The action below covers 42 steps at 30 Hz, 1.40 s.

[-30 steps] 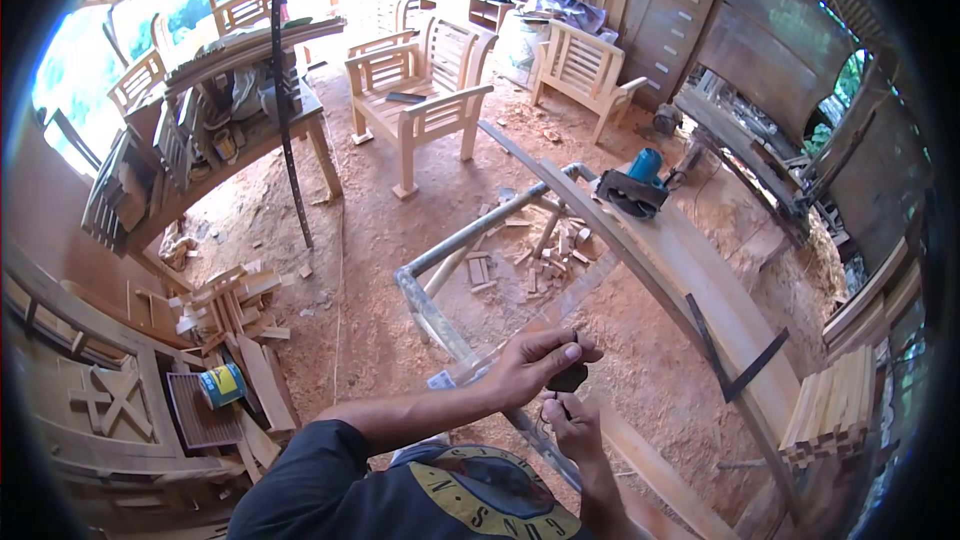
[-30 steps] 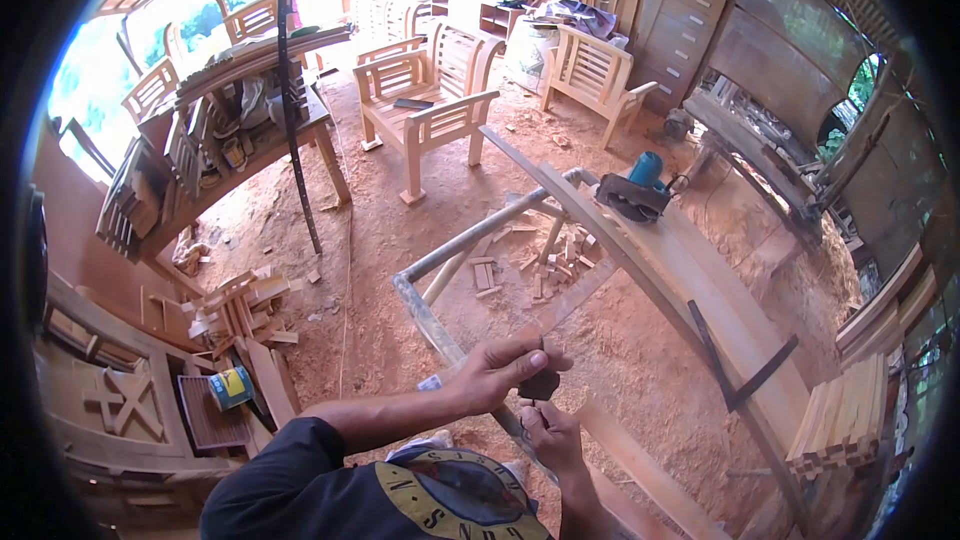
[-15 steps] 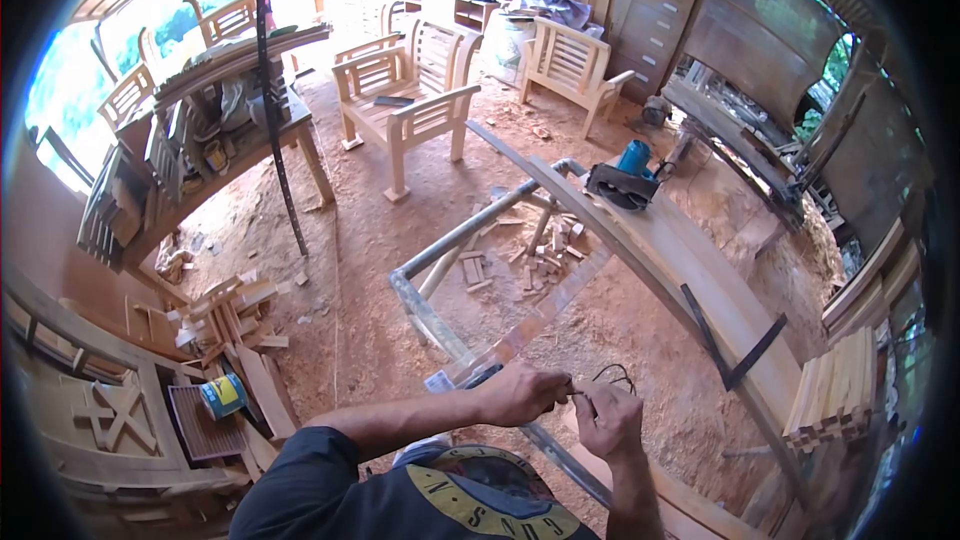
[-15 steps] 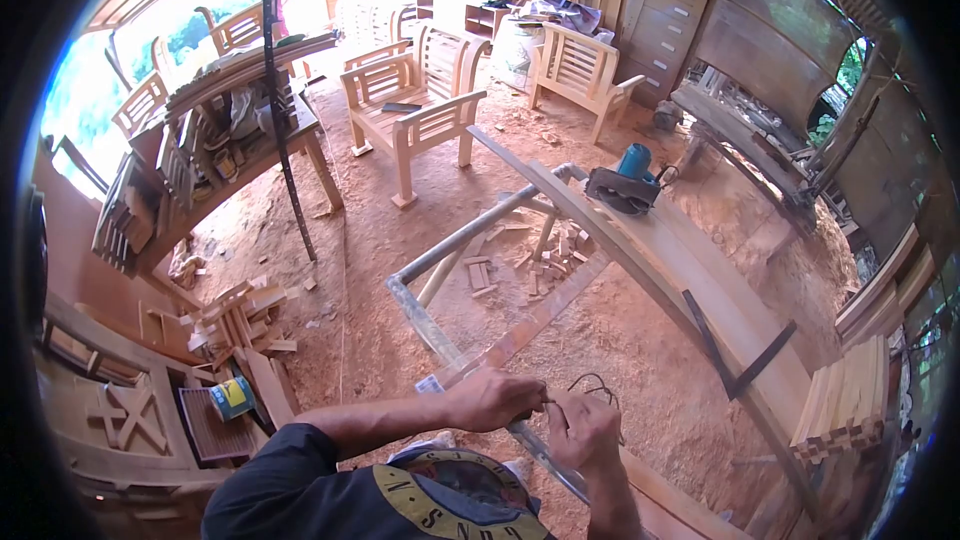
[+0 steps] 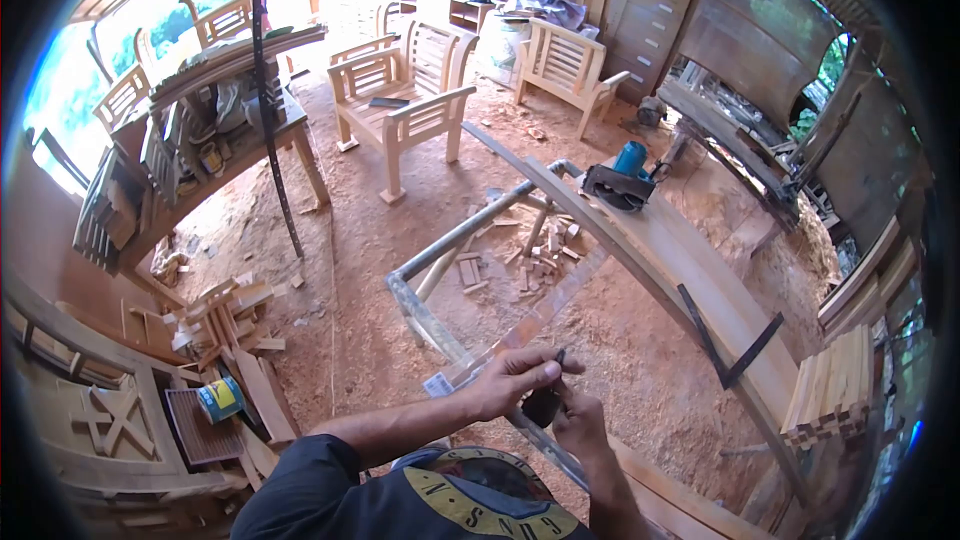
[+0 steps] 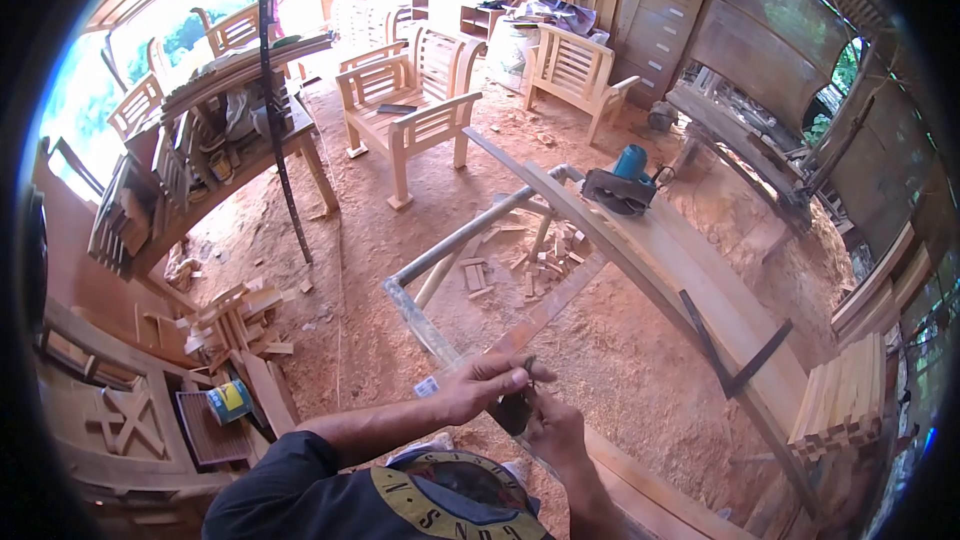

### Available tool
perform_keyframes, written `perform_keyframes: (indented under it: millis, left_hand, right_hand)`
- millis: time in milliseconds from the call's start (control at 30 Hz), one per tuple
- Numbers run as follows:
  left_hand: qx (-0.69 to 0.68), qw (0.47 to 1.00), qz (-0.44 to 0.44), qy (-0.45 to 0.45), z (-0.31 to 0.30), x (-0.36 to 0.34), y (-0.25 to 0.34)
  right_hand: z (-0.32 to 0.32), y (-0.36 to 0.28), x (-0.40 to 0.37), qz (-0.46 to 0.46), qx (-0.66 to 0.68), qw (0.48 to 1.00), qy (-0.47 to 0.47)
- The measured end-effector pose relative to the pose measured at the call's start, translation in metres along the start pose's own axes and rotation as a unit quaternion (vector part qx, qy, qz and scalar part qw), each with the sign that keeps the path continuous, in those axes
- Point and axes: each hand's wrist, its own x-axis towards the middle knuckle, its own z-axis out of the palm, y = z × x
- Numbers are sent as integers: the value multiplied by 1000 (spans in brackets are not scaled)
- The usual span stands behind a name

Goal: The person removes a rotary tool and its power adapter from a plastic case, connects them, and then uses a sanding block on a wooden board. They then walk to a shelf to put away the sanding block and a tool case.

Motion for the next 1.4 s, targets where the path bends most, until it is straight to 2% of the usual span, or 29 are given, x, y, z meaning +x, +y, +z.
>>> perform_keyframes:
  millis: [33, 100, 133, 167, 233, 267, 300, 367, 400, 500, 533, 633, 767, 867, 967, 1067, 1233, 1267, 1400]
  left_hand:
    - [-29, 999, 8, 17, -3, 2, -7]
    - [-88, 995, 25, 50, -6, 4, -14]
    - [-75, 995, 17, 65, -7, 4, -14]
    - [-8, 997, 12, 80, -7, 2, -11]
    - [127, 986, 2, 109, -6, -2, -4]
    - [293, 950, -1, 109, -14, -2, -11]
    - [378, 917, 74, 100, -20, -1, -19]
    - [528, 817, 219, 75, -26, 0, -31]
    - [538, 826, 166, 31, -24, -3, -27]
    - [452, 879, 73, -130, -23, -1, -18]
    - [392, 904, 80, -150, -18, -5, -17]
    - [329, 931, -50, -149, -6, -9, -2]
    - [309, 936, -116, -124, -8, -9, 0]
    - [232, 946, -193, -116, -8, -13, 10]
    - [142, 956, -215, -138, -8, -13, 25]
    - [119, 958, -196, -174, -14, -10, 11]
    - [179, 940, -203, -207, -20, -15, 37]
    - [183, 938, -197, -220, -24, -17, 39]
    - [-5, 967, -202, -155, -39, -25, 27]
  right_hand:
    - [4, 4, -5, 37, 18, 999, -23]
    - [9, 7, -9, 29, 11, 999, -38]
    - [7, 2, -11, 23, -13, 999, -45]
    - [4, -2, -13, 18, -36, 998, -52]
    - [-2, -5, -14, -35, -61, 998, 8]
    - [-7, -7, -15, -61, -74, 995, 37]
    - [-14, -12, -15, -76, -96, 991, 50]
    - [-30, -23, -11, -102, -142, 982, 74]
    - [-34, -22, -9, -129, -142, 978, 86]
    - [-48, -26, 0, -204, -171, 957, 117]
    - [-48, -19, 1, -212, -164, 956, 120]
    - [-47, -22, 9, -220, -178, 945, 164]
    - [-44, -20, 10, -190, -269, 920, 213]
    - [-48, -7, 9, -167, -268, 931, 182]
    - [-47, 13, 10, -170, -214, 948, 160]
    - [-49, 25, 10, -163, -216, 948, 169]
    - [-75, 59, 8, -66, -279, 918, 272]
    - [-85, 67, 4, -54, -252, 930, 261]
    - [-88, 107, -11, 11, -93, 978, 188]
